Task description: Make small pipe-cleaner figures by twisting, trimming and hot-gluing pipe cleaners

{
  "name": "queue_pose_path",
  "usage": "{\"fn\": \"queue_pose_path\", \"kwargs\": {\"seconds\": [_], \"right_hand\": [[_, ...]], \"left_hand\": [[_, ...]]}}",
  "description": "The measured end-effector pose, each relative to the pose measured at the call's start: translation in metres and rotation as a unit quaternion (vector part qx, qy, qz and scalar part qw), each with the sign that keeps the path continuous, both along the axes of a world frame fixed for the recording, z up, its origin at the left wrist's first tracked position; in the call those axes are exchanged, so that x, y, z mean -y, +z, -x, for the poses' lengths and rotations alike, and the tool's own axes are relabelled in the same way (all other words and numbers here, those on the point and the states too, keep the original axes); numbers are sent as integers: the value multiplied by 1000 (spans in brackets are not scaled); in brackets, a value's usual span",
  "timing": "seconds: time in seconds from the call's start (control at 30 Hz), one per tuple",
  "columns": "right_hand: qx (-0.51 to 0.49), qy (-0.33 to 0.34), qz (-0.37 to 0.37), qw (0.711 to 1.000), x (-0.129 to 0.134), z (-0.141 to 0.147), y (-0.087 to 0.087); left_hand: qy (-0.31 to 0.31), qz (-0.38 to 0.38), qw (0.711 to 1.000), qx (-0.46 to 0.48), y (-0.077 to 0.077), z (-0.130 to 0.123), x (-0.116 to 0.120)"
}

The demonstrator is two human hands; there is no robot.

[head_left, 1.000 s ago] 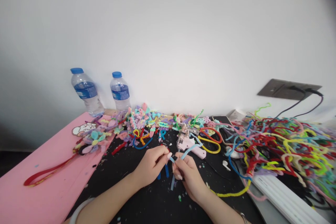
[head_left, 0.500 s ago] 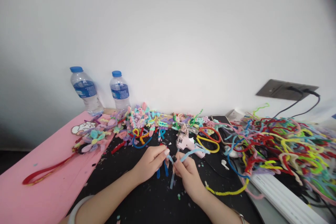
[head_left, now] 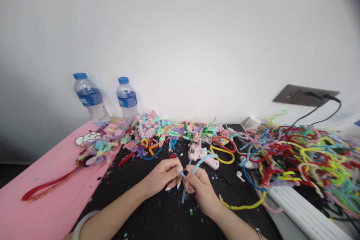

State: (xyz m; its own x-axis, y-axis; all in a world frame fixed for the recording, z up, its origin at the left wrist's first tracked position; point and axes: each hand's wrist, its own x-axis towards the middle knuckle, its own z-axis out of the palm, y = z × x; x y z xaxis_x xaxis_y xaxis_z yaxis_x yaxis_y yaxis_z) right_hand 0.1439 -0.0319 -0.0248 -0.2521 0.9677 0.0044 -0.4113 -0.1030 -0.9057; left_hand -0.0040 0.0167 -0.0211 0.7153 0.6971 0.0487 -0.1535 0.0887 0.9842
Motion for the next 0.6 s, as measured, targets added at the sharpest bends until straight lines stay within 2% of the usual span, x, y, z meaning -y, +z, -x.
{"fn": "queue_pose_path", "kwargs": {"seconds": [0.2,0.33,0.5,0.6], "right_hand": [[-13,3,6,1000,1,2,4],[2,8,5,1000,2,2,4],[55,-45,-21,997,-1,-1,2],[46,-57,-2,997,-2,-2,3]], "left_hand": [[15,-14,1000,-22,-2,0,1],[35,-30,998,-38,2,-1,4],[84,-43,995,-39,7,-3,6],[92,-55,994,-23,6,-3,6]]}}
